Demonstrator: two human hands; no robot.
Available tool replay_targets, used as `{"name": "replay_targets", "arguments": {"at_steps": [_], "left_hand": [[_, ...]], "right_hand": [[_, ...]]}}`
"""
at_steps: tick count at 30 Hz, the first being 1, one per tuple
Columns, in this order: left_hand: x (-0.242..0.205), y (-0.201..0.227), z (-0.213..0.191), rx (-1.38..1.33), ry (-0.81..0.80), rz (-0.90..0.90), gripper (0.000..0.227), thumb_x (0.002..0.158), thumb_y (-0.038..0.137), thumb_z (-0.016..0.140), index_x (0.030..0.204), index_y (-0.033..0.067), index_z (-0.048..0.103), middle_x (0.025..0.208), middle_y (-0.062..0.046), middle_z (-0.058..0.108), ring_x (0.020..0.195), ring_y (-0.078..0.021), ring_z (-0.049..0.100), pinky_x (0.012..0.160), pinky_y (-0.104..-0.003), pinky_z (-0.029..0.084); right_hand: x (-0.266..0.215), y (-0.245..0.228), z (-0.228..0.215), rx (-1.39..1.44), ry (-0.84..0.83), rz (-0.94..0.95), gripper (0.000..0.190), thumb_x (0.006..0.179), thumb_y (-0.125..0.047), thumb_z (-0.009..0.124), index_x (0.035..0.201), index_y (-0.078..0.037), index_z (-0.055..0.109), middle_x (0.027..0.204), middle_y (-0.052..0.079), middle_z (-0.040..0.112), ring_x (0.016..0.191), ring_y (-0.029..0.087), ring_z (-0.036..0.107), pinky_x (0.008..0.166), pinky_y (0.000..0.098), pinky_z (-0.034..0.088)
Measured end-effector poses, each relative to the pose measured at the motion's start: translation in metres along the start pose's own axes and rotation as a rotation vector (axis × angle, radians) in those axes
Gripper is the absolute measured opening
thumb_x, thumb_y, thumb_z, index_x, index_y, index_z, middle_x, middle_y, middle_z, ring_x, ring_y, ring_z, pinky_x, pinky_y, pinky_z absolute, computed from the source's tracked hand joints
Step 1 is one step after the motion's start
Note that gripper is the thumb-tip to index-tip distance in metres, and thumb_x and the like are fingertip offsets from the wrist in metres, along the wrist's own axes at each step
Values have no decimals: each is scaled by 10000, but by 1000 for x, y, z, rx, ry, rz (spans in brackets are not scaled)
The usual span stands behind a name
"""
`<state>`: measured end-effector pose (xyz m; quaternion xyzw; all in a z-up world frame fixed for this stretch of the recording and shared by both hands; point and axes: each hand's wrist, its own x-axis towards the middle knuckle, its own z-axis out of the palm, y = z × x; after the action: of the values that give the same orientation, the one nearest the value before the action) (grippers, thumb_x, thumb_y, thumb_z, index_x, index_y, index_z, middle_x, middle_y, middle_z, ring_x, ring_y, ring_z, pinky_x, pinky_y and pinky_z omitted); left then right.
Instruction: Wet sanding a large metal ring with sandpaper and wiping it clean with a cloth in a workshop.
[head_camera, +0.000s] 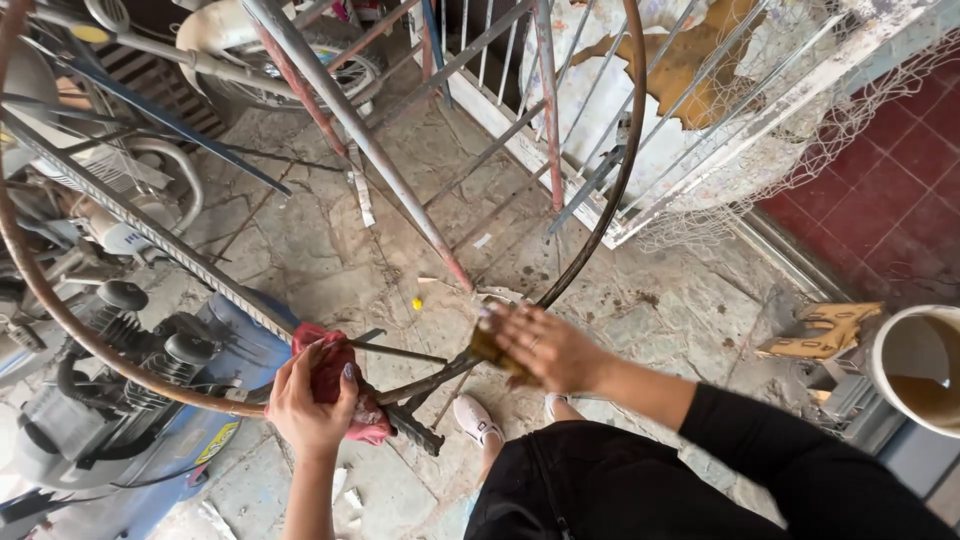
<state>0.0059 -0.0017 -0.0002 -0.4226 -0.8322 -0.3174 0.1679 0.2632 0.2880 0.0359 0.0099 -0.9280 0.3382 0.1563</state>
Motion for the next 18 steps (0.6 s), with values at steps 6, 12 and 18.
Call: {"name": "replay_targets", "arguments": {"at_steps": [6,12,18], "left_hand": [[9,23,-10,70,-4,18,427,868,230,735,1225,-3,712,1181,-176,742,1156,-307,665,1037,-451,532],[-13,77,-6,280,-103,-357,861,833,611,666,1494,95,475,1556,-276,441,1500,-462,262,1216,-673,136],[-29,64,23,312,81,-423,652,851,366,767,1434,126,599,1498,-172,535,1446,-408,386,1198,-620,164]], "right_hand": [[-14,105,-161,-736,318,219,279,1141,-151,505,1104,56,690,1198,249,724,1189,406,648,1086,516,471],[13,94,-151,-838,129,253,414,987,-182,681,1363,-17,632,1532,217,489,1325,354,548,1132,597,384],[10,14,-6,-125,300,-337,476,973,-459,575,911,-22,751,1033,174,710,1125,377,636,1135,573,410]]}}
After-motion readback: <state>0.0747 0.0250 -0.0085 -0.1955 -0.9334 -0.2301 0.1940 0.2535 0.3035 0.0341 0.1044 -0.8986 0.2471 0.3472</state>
